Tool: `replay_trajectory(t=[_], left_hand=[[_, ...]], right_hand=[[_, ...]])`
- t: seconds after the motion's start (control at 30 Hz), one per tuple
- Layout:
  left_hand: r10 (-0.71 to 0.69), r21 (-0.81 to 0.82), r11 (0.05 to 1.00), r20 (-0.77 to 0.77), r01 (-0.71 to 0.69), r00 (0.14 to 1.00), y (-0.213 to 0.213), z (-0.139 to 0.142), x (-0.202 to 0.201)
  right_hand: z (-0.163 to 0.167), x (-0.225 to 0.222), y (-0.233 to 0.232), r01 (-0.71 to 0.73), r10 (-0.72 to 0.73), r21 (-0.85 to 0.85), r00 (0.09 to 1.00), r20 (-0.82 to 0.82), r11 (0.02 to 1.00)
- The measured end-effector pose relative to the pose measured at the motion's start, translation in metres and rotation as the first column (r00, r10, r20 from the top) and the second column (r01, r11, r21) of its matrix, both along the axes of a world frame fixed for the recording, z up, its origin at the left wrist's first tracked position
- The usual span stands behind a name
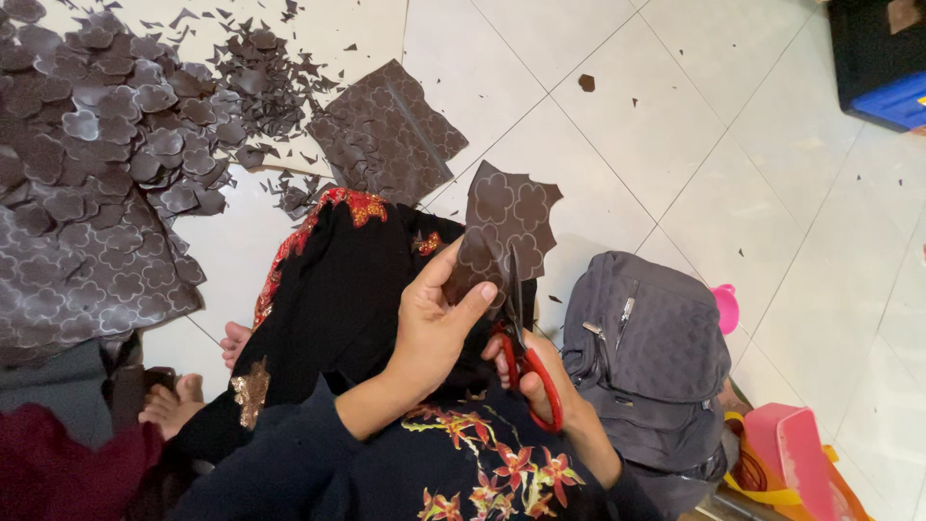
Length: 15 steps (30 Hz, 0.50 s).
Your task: The person sits on the floor and uses red-handled scissors to cut flower-shaped pieces from a brown patterned fabric. They hold the fabric with one hand and cut with the other, placing finished pieces into a growing pile.
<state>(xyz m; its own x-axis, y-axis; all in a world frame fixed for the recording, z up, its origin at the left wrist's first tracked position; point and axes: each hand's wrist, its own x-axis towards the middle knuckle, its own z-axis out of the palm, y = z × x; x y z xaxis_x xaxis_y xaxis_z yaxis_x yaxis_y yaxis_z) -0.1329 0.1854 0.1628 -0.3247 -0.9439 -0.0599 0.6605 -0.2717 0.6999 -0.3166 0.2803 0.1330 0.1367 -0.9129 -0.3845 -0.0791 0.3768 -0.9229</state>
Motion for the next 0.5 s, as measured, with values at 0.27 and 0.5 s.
replay_trajectory(t=[0.27,0.5], left_hand=[[-0.002,-0.015,1.0,0.023,0.002,1.0,0.001,0.002,0.001],[0.015,-0.077,0.997,0.0,-0.015,1.0,0.001,0.001,0.002]], right_hand=[[-0.003,-0.003,0.0,-0.054,0.053,-0.037,0.998,-0.028,0.998],[-0.011,-0.009,0.0,-0.02,0.017,-0.05,0.998,-0.054,0.999]])
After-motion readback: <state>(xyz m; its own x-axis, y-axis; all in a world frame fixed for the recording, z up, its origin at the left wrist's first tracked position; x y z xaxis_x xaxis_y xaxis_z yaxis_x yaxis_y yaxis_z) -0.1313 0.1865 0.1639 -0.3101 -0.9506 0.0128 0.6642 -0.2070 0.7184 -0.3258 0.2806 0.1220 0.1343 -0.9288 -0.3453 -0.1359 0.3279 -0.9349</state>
